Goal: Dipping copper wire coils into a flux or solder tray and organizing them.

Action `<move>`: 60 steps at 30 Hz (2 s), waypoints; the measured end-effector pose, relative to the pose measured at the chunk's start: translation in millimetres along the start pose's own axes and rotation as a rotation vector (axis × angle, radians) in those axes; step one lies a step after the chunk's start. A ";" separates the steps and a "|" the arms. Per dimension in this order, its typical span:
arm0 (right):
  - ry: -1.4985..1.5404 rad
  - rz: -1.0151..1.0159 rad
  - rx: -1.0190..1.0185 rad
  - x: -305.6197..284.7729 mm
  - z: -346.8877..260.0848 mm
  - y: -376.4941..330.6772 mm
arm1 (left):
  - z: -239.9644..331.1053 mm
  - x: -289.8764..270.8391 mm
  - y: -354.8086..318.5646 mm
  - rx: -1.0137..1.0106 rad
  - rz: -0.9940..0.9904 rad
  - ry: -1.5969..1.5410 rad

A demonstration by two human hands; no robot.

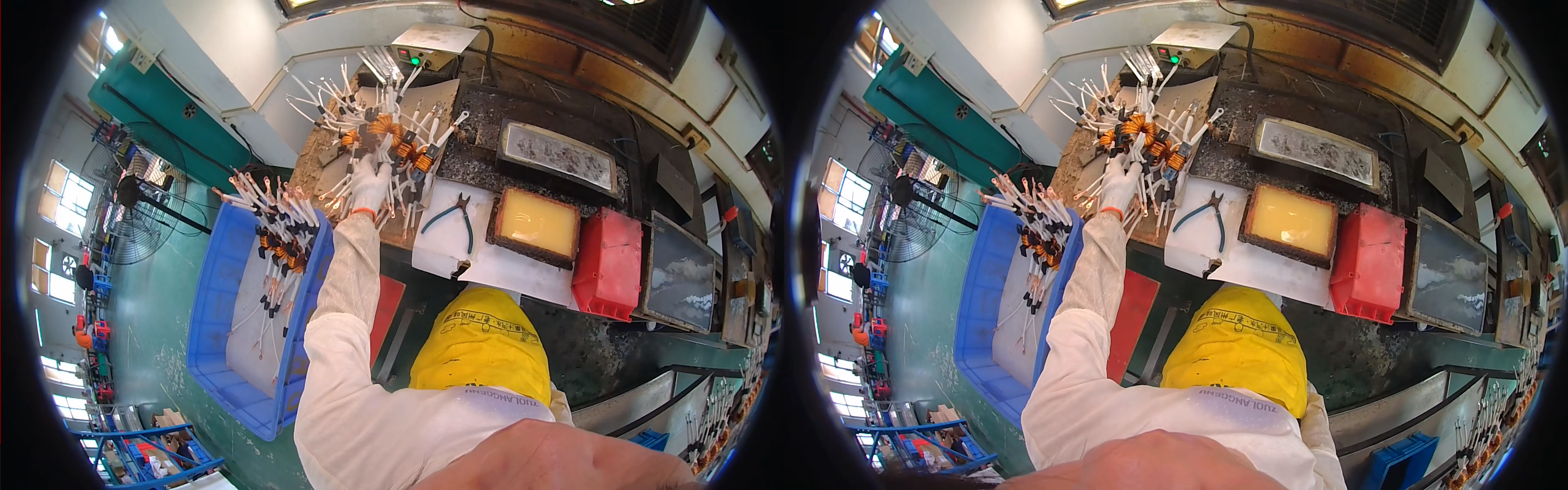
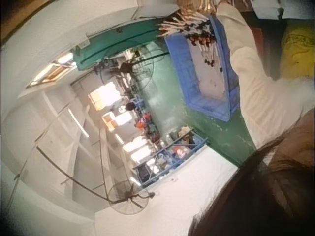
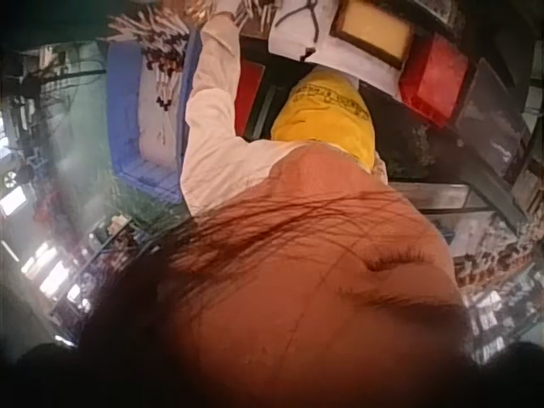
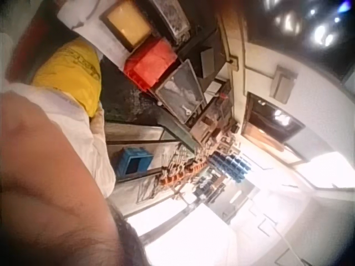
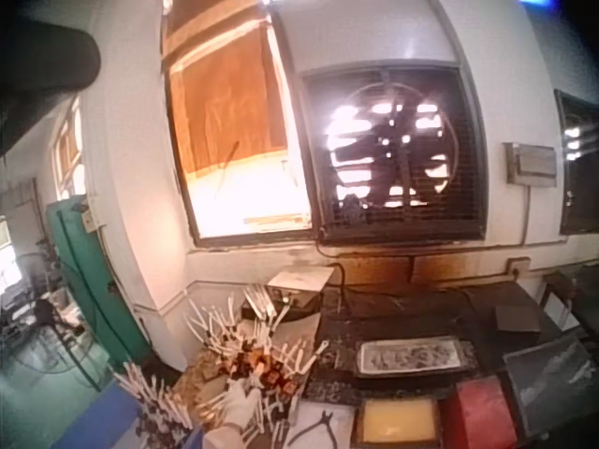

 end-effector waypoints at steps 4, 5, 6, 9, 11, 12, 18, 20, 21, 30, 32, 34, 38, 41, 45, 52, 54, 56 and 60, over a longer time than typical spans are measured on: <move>-0.020 -0.055 0.008 12.7 -15.8 3.1 | -15.2 33.8 30.5 -0.042 -0.114 0.137; -0.024 -0.071 0.011 16.8 -19.7 3.8 | -11.6 35.4 36.7 -0.041 -0.118 0.134; -0.028 -0.086 0.014 20.7 -23.6 4.8 | -11.9 40.0 41.4 -0.086 -0.176 0.155; -0.040 -0.131 0.018 30.6 -34.8 8.6 | -6.6 43.3 54.2 -0.150 -0.262 0.196; -0.047 -0.166 0.020 37.3 -41.3 9.9 | -6.3 42.8 57.2 -0.218 -0.347 0.293; -0.051 -0.186 0.020 41.1 -44.3 9.9 | -13.5 48.5 61.6 -0.220 -0.356 0.312; -0.057 -0.299 0.035 58.4 -44.5 0.8 | -24.0 56.2 81.2 -0.233 -0.526 0.210; -0.045 -0.327 0.058 62.3 -37.0 -9.1 | -0.7 50.5 84.8 -0.180 -0.590 0.164; -0.041 -0.342 0.065 63.2 -32.0 -12.4 | 6.5 46.2 87.2 -0.165 -0.603 0.148; 0.005 -0.523 0.078 94.5 -7.5 -39.2 | 3.2 23.5 48.0 -0.385 -0.530 -0.602; 0.009 -0.569 0.075 100.1 -0.2 -43.7 | 21.8 2.7 18.8 -0.353 -0.499 -0.706; 0.009 -0.624 0.077 108.8 9.2 -45.6 | 31.7 -0.8 -15.8 -0.376 -0.547 -0.857; 0.004 -0.628 0.085 100.5 13.9 -39.3 | 34.4 -25.7 -88.6 -0.323 -0.494 -0.856; 0.167 -0.678 0.157 72.5 -26.0 -53.4 | 27.8 -40.4 -126.0 -0.221 -0.493 -0.688; 0.753 -0.870 -0.019 34.8 -134.3 -73.9 | 52.2 -78.0 -179.3 -0.218 -0.550 -0.620; 1.107 -1.064 -0.475 -22.4 -327.9 -163.4 | 102.3 -102.3 -245.9 -0.121 -0.801 -0.655; 1.127 -1.152 -0.479 -22.5 -365.8 -194.6 | 106.0 -100.0 -265.1 -0.023 -0.831 -0.651; 1.151 -1.183 -0.465 -21.8 -393.7 -219.4 | 124.9 -115.4 -279.0 0.266 -0.770 -0.478; 1.337 -1.369 -0.304 -19.5 -413.3 -238.0 | 148.1 -109.4 -309.1 0.452 -0.993 -0.379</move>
Point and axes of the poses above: each hand's wrist, its own y-axis towards the middle knuckle, its own x-axis out of the palm, z = x × y, the point moved 7 cm from there along y, towards the middle knuckle, and after that the axes turned 11 degrees about y, right-handed, at the moved point
